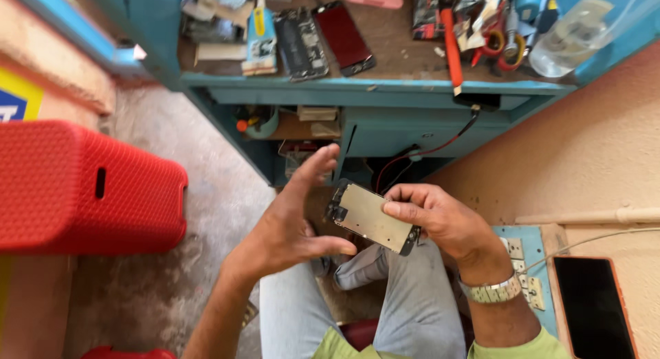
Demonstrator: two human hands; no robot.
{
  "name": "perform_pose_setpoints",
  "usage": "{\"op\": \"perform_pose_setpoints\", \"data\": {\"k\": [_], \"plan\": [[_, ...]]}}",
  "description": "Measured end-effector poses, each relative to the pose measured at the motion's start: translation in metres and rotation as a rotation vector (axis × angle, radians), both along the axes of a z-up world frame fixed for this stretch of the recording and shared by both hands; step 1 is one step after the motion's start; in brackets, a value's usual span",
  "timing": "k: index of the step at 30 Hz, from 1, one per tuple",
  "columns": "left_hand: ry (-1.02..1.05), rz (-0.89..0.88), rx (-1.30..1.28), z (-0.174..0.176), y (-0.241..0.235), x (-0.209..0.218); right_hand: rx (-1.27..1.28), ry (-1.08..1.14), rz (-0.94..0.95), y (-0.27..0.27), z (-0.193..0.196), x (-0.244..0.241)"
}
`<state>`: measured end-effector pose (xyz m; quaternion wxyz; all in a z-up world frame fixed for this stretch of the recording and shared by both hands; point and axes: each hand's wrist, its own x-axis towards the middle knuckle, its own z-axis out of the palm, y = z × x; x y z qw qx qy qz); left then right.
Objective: The person disassembles a mobile phone at a workspace by removing the screen assembly, disconnecting internal ribbon cables by hand, and using a screwdriver to detach small screws and internal components from the phone body.
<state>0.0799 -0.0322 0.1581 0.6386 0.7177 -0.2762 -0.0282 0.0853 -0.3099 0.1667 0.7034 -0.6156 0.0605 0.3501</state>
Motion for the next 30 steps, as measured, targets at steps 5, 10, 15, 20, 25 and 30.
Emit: {"op": "perform_pose_setpoints", "data": {"k": [5,10,15,20,25,30], "plan": [[0.537,-0.101,-0.864,-0.038,-0.033,-0.041,0.118,0.001,-0.101,0.025,-0.022,-0.038],[0.718,0.02,-1.226,-0.053,-0.065,-0.075,0.116,-0.049,-0.248,0.046,-0.046,-0.076],[0.777,0.109,-1.325,-0.056,-0.069,-0.083,-0.123,-0.32,-0.268,0.057,-0.052,-0.104],[0.795,0.123,-1.307,-0.055,-0.062,-0.085,-0.618,-0.658,-0.11,0.06,-0.022,-0.121],[0.783,0.104,-1.28,-0.054,-0.058,-0.088,-0.703,-0.672,-0.076,0.07,-0.01,-0.129],[0.783,0.111,-1.242,-0.055,-0.056,-0.09,-0.64,-0.585,-0.088,0.067,-0.018,-0.13]]}}
